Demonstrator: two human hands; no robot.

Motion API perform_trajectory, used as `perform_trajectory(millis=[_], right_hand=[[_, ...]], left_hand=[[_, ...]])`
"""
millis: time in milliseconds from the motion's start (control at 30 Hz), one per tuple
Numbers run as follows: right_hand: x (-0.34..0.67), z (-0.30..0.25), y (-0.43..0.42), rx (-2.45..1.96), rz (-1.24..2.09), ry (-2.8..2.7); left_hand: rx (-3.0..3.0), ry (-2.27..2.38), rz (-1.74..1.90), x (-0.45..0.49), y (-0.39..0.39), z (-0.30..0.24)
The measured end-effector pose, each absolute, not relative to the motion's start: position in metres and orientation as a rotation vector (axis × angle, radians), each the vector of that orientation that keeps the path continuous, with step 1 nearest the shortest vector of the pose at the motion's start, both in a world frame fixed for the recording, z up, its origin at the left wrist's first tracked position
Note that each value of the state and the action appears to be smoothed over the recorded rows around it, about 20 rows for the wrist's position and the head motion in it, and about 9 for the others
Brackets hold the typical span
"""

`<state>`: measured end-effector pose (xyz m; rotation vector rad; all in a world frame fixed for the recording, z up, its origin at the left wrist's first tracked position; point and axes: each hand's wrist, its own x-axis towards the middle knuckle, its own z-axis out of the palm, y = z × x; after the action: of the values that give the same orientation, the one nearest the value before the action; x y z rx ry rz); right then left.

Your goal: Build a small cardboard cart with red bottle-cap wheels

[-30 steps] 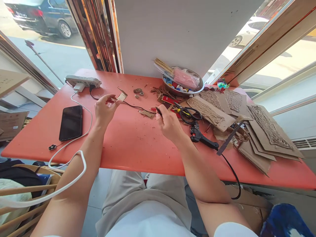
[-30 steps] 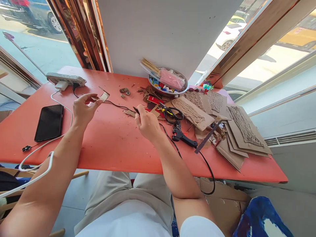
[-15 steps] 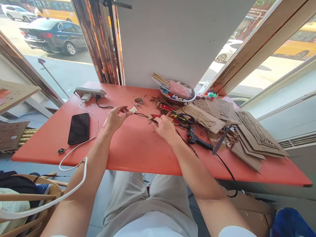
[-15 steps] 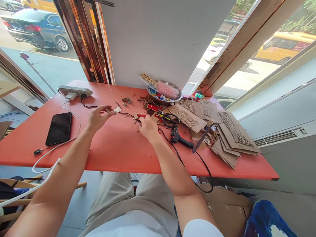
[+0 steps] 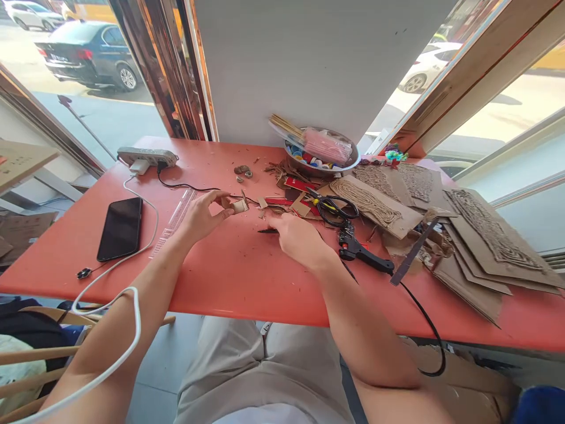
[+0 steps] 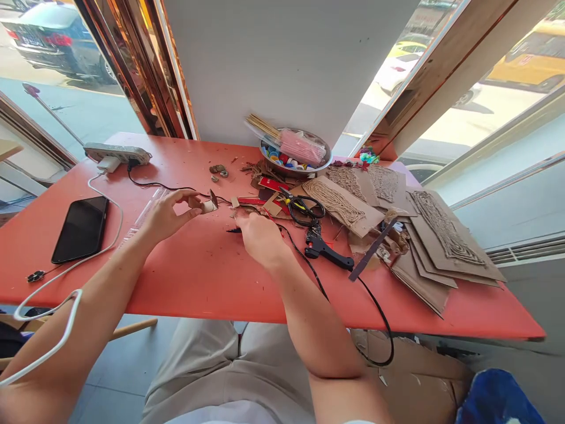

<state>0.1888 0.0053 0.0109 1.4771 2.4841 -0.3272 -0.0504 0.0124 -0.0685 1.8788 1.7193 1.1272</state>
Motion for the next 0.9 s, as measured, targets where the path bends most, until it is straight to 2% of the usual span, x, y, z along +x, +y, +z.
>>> perform_trajectory(millis=[500,900], right_hand=[[0.208,0.022,-0.001,1.439,-0.336,2.299],[0.209,0.017,0.002,1.574,-0.323,2.299]], left_hand=[[2.074,1.676,0.777,-0.032,-0.008,-0.067],[2.024,1.645,0.808,-0.029,-0.005,-0.069]])
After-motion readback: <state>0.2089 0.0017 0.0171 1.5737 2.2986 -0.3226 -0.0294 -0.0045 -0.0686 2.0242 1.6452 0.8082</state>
